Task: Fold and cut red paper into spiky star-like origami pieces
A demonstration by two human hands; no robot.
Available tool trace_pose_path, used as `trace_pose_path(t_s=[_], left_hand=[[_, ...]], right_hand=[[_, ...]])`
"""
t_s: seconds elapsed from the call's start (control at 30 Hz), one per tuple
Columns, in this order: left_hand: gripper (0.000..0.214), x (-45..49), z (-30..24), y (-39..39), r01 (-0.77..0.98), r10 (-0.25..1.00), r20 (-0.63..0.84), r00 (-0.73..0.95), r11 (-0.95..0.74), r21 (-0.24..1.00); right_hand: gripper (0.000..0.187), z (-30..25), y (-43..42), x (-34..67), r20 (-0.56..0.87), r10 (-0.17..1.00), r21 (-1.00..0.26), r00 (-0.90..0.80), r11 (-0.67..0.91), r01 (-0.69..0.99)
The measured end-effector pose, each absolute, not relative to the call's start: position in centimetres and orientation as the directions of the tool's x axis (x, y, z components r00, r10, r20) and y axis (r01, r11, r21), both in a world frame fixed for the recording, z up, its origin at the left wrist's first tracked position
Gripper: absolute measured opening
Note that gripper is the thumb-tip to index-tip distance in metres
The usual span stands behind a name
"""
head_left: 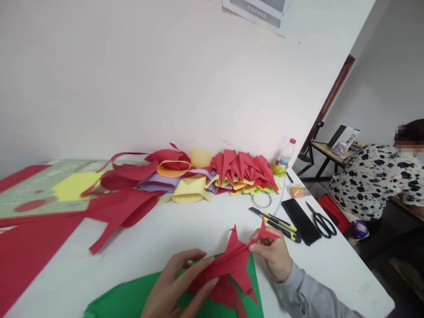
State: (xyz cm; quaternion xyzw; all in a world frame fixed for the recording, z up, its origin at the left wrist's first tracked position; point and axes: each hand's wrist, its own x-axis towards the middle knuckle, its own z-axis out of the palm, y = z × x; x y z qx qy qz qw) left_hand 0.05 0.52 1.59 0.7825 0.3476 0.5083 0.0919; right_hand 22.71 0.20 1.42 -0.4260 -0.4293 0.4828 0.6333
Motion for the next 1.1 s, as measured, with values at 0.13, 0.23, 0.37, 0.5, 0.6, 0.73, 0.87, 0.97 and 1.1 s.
trace_pose_path(t_s=[0.13,0.23,0.37,0.5,0.6,0.73,0.87,0.97,1.1], left_hand=[[0.014,0.3,1.7,0.5,0.359,0.71,0.665,0.23,-0.697,0.62],[0.014,0.2,1.8,0.5,0.307,0.758,0.614,0.219,-0.651,0.694],[0.019,0.1,2.2,0.4,0.256,0.782,0.586,0.211,-0.623,0.739],[0.022,0.0,2.4,0.5,0.247,0.798,0.559,0.223,-0.602,0.76],[0.022,-0.2,2.2,0.7,0.236,0.818,0.538,0.203,-0.574,0.784],[0.024,-0.5,1.7,0.9,0.212,0.866,0.458,0.203,-0.495,0.843],[0.03,-0.4,1.7,0.9,0.163,0.889,0.427,0.165,-0.452,0.877],[0.03,-0.2,2.2,0.8,0.13,0.912,0.379,0.158,-0.4,0.907],[0.03,-0.1,2.4,0.8,0.092,0.93,0.327,0.167,-0.345,0.934]], right_hand=[[0.023,1.6,-0.2,22.2,0.118,0.983,-0.945,0.142,0.155,-0.287],[0.023,1.7,-0.4,22.0,0.115,0.985,-0.94,0.128,0.15,-0.305],[0.027,1.8,-0.5,21.8,0.123,0.989,-0.942,0.082,0.143,-0.304],[0.025,1.5,-0.6,21.5,0.183,0.982,-0.936,0.045,0.188,-0.297],[0.028,1.1,-0.7,21.4,0.139,0.99,-0.926,0.018,0.136,-0.352],[0.038,0.9,-0.8,21.1,0.068,0.997,-0.893,0.04,0.079,-0.443],[0.027,0.9,-0.8,20.8,0.051,0.999,-0.904,0.014,0.052,-0.425],[0.024,1.0,-1.0,20.6,0.004,0.998,-0.876,-0.055,-0.023,-0.482],[0.024,1.5,-1.1,20.0,-0.043,0.988,-0.779,-0.15,-0.127,-0.614]])
